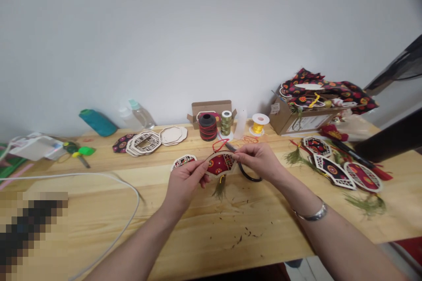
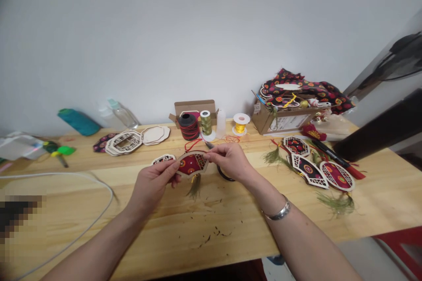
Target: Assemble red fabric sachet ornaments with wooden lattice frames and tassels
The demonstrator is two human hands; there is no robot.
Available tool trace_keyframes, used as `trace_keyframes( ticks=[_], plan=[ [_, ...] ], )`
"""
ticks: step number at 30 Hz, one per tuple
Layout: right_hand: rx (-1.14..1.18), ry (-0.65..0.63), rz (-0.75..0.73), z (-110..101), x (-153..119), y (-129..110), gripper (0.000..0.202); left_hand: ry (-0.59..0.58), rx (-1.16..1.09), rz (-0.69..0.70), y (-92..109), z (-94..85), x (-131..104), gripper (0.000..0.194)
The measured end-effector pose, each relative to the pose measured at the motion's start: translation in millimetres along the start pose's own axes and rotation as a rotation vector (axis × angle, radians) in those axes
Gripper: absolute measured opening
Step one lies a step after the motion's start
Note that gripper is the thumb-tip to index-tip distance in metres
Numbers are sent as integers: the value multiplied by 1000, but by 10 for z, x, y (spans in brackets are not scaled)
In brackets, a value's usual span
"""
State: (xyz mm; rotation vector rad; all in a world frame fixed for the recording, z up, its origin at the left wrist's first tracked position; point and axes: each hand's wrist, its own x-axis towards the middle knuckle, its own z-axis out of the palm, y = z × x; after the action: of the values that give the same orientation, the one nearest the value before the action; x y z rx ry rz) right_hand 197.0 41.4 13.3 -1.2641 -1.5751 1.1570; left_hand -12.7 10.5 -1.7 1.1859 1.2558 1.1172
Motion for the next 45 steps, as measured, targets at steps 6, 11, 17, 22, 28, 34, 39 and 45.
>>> trace_keyframes(
  ticks=[6,11,17,22,28,34,39,45],
  plan=[
    [-94,11,-96,12,-28,23,29,26,-14,12,-4,2,-5,24],
    [-115,4,-134,24,-44,14,28,40,15,15,-8,-12,-2,25],
    [-100,-12,-89,28,-51,-5,29,39,10,-3,22,-3,-13,27],
    [-28,-19,8,35,-41,0,34,-10,-86,-45,15,5,1,28],
    [62,13,45,37,-46,-21,34,-60,-259,-30,-40,-18,10,31],
    [91,34,55,28,-29,16,34,-52,-280,-66,-31,-17,-1,21],
    [94,24,52,28,-37,17,34,-42,-219,-75,-29,-6,6,27],
    [92,29,54,32,-38,8,32,-29,-110,-29,-48,-19,10,25]
  ],
)
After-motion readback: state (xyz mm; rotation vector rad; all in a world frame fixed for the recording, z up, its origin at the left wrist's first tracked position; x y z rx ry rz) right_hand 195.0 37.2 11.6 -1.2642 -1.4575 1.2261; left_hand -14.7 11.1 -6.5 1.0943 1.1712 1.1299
